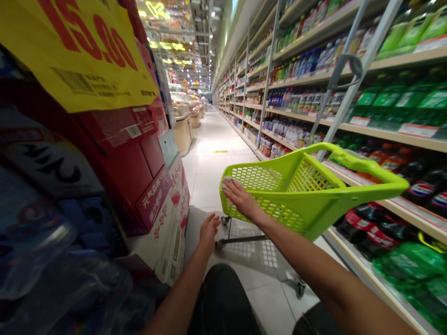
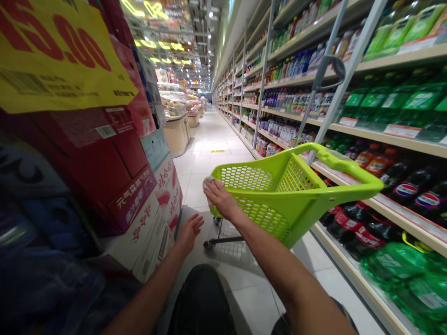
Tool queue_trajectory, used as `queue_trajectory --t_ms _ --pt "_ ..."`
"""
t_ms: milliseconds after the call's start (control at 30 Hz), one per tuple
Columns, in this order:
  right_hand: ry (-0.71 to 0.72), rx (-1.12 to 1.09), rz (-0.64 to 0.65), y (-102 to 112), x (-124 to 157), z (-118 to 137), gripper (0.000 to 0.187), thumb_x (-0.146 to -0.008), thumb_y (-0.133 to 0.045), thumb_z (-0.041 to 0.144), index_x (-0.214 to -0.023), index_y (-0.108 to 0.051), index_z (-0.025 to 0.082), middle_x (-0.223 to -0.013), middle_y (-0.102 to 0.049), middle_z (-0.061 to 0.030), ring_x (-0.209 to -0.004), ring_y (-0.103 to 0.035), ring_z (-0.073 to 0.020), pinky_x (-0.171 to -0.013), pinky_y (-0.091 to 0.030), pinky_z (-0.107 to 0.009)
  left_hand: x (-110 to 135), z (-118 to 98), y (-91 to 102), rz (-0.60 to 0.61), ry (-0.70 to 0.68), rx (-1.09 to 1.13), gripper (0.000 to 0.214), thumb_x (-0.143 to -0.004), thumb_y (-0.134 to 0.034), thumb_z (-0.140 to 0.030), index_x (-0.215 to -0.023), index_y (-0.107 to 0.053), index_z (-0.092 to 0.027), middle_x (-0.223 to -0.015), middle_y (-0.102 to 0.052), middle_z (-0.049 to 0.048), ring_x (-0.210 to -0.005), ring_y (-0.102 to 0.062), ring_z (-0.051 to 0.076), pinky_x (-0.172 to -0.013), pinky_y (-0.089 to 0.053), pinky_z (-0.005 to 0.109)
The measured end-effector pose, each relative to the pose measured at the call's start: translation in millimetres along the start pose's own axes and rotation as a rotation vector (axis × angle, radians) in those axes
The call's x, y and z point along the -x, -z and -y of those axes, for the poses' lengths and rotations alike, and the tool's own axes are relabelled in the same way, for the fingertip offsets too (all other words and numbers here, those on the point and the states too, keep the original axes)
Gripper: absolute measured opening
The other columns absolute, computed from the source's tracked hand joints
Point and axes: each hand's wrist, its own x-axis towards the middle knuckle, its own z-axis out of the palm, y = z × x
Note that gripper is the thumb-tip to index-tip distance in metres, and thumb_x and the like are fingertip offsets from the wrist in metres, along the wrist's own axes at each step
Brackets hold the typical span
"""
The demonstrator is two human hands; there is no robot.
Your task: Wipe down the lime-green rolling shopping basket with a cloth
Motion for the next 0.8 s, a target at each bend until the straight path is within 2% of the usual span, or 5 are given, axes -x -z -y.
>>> queue_trajectory --t_ms 267,400,533,667,800 --pt "-0.106 -0.112 0.261 -68 51 -7 0.024 -0.078 -0.049 0.009 -0.097 -0.061 0.016 -0.115 -0.058 -0.0102 -0.114 -0.048 -0.0216 -0.095 -0.039 -0.038 -11 28 15.3 -0.020 0.031 -0.161 0.038 -0.065 -0.054 -0.013 -0.102 -0.055 -0.018 -0.108 -0.059 0.0087 -0.096 -0.057 0.018 -0.074 -0.039 0.025" --pt "-0.281 -0.452 0.071 -53 43 10 0.034 -0.073 -0.044 0.008 -0.102 -0.058 0.018 -0.105 -0.063 -0.0055 -0.099 -0.057 -0.0182 -0.088 -0.045 -0.034 -14 13 0.3 -0.016 -0.025 -0.031 0.046 -0.065 -0.052 -0.012 -0.110 -0.049 -0.024 -0.117 -0.054 0.0046 -0.096 -0.055 0.014 -0.071 -0.041 0.023" --pt "-0.564 -0.747 -0.179 -29 22 14 0.039 -0.070 -0.038 0.011 -0.104 -0.056 0.018 -0.097 -0.065 -0.0037 -0.085 -0.062 -0.0171 -0.077 -0.050 -0.033 -5 4 -23.6 0.282 -0.022 0.155 0.034 -0.061 -0.057 -0.015 -0.095 -0.056 -0.019 -0.090 -0.063 0.0021 -0.075 -0.059 0.012 -0.066 -0.043 0.023" --pt "-0.593 -0.538 -0.307 -15 36 14 0.039 -0.066 -0.043 0.009 -0.101 -0.056 0.019 -0.104 -0.061 -0.0068 -0.099 -0.056 -0.0211 -0.090 -0.043 -0.040 8 6 -40.1 0.288 0.047 0.160 0.022 -0.061 -0.061 -0.014 -0.083 -0.059 -0.014 -0.071 -0.064 0.0009 -0.060 -0.057 0.010 -0.060 -0.043 0.021" --pt "-0.422 -0.317 -0.162 -13 67 29 0.041 -0.067 -0.049 0.010 -0.108 -0.054 0.016 -0.133 -0.037 -0.0129 -0.125 -0.032 -0.0244 -0.101 -0.030 -0.043 19 6 -48.8 0.360 0.150 0.226 0.014 -0.071 -0.055 -0.021 -0.082 -0.060 -0.014 -0.073 -0.065 0.0022 -0.066 -0.059 0.012 -0.063 -0.045 0.024"
